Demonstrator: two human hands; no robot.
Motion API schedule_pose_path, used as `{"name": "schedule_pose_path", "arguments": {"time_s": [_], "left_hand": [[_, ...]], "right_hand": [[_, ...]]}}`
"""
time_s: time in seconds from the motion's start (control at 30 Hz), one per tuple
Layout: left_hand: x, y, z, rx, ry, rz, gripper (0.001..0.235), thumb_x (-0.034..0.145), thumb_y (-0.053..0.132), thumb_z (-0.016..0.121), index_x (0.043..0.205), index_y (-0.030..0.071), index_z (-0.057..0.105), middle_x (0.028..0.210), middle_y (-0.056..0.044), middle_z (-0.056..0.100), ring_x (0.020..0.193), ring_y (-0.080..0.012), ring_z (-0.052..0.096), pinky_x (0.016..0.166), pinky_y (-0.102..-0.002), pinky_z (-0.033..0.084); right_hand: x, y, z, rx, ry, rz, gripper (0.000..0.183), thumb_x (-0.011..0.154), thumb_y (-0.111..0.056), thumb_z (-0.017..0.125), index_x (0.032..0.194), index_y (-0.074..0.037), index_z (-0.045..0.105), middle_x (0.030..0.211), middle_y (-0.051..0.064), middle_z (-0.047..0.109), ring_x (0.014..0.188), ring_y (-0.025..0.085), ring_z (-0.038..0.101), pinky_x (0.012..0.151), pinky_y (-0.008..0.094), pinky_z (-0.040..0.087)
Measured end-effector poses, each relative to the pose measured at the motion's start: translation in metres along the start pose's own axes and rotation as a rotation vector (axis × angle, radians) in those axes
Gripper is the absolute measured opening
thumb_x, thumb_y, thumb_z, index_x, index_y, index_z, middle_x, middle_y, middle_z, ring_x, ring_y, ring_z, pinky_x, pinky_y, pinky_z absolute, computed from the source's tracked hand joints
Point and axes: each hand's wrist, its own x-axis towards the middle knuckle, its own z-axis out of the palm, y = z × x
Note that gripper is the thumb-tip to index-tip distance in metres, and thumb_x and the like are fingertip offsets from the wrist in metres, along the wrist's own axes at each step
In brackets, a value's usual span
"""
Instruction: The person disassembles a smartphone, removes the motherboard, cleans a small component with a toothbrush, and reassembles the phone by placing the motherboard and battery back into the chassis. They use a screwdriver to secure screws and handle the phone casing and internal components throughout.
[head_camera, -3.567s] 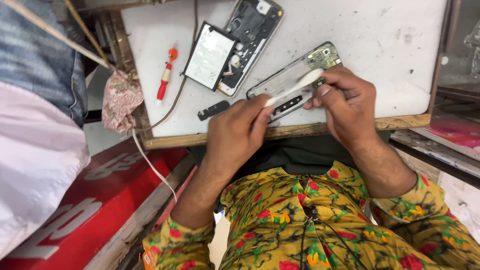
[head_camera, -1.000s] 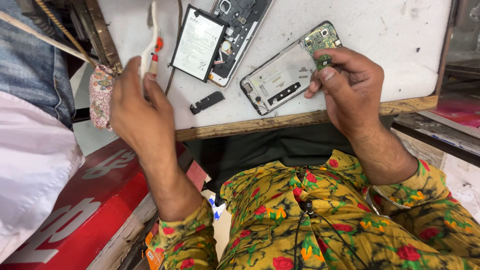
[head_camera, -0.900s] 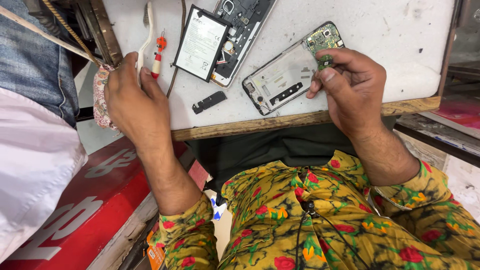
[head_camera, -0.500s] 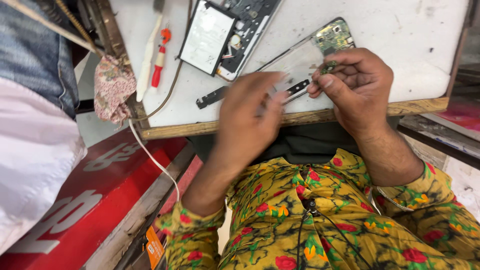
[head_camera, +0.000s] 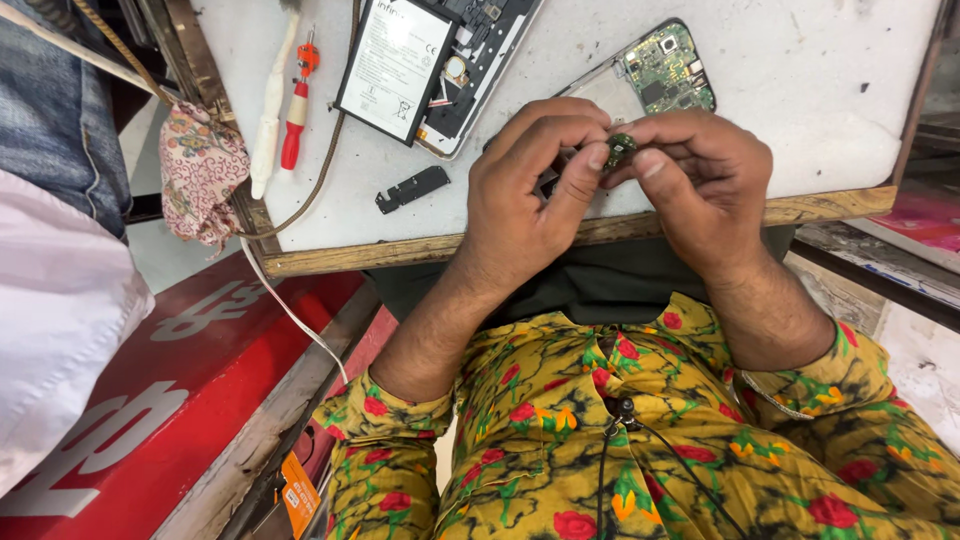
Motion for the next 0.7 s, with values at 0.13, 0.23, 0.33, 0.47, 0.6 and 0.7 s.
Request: {"name": "schedule_pose_path", "arguments": {"time_s": [0.13,0.23,0.33,0.47,0.6,0.7], "left_hand": [[-0.002,-0.004,-0.001,0.034,0.007,0.100,0.011,0.107,0.008,0.070,0.116,0.006,0.065,0.115,-0.007,0.069,0.099,-0.0168,0.072,0.085,-0.026,0.060],[-0.004,-0.005,-0.001,0.085,0.026,0.181,0.012,0.107,0.010,0.071,0.117,0.007,0.064,0.116,-0.006,0.068,0.103,-0.0188,0.073,0.088,-0.029,0.061],[-0.007,-0.006,-0.002,0.148,0.033,0.221,0.013,0.106,0.011,0.072,0.116,0.007,0.063,0.117,-0.006,0.069,0.101,-0.0198,0.073,0.086,-0.030,0.061],[-0.008,-0.009,-0.001,0.160,0.033,0.247,0.014,0.107,0.012,0.071,0.117,0.007,0.062,0.118,-0.005,0.069,0.099,-0.0188,0.074,0.082,-0.029,0.062],[-0.009,-0.013,0.000,0.139,0.028,0.262,0.016,0.108,0.012,0.070,0.120,0.007,0.061,0.119,-0.005,0.068,0.098,-0.0177,0.074,0.080,-0.027,0.063],[-0.012,-0.014,-0.001,0.147,0.032,0.266,0.017,0.109,0.012,0.071,0.122,0.008,0.061,0.120,-0.004,0.068,0.099,-0.0176,0.074,0.080,-0.028,0.063]], "right_hand": [[-0.004,0.000,-0.002,-0.066,0.033,0.017,0.018,0.113,-0.006,0.065,0.121,0.010,0.065,0.116,0.016,0.072,0.099,0.015,0.072,0.090,0.026,0.061],[-0.006,0.002,-0.004,-0.108,0.067,0.002,0.016,0.111,-0.006,0.068,0.116,0.009,0.069,0.111,0.015,0.074,0.092,0.013,0.071,0.083,0.022,0.057],[-0.005,0.001,-0.005,-0.182,0.082,-0.049,0.015,0.110,-0.008,0.071,0.111,0.007,0.071,0.108,0.015,0.075,0.092,0.012,0.071,0.081,0.020,0.055],[-0.002,-0.004,-0.002,-0.287,0.080,-0.098,0.016,0.107,-0.011,0.072,0.108,0.005,0.073,0.107,0.015,0.075,0.089,0.013,0.071,0.078,0.021,0.055],[0.005,-0.009,0.003,-0.425,0.056,-0.199,0.014,0.103,-0.012,0.072,0.108,0.001,0.073,0.104,0.015,0.074,0.091,0.018,0.073,0.081,0.025,0.057],[0.008,-0.015,0.010,-0.450,0.062,-0.202,0.012,0.104,-0.010,0.072,0.108,0.002,0.073,0.103,0.016,0.075,0.093,0.021,0.074,0.082,0.026,0.058]]}}
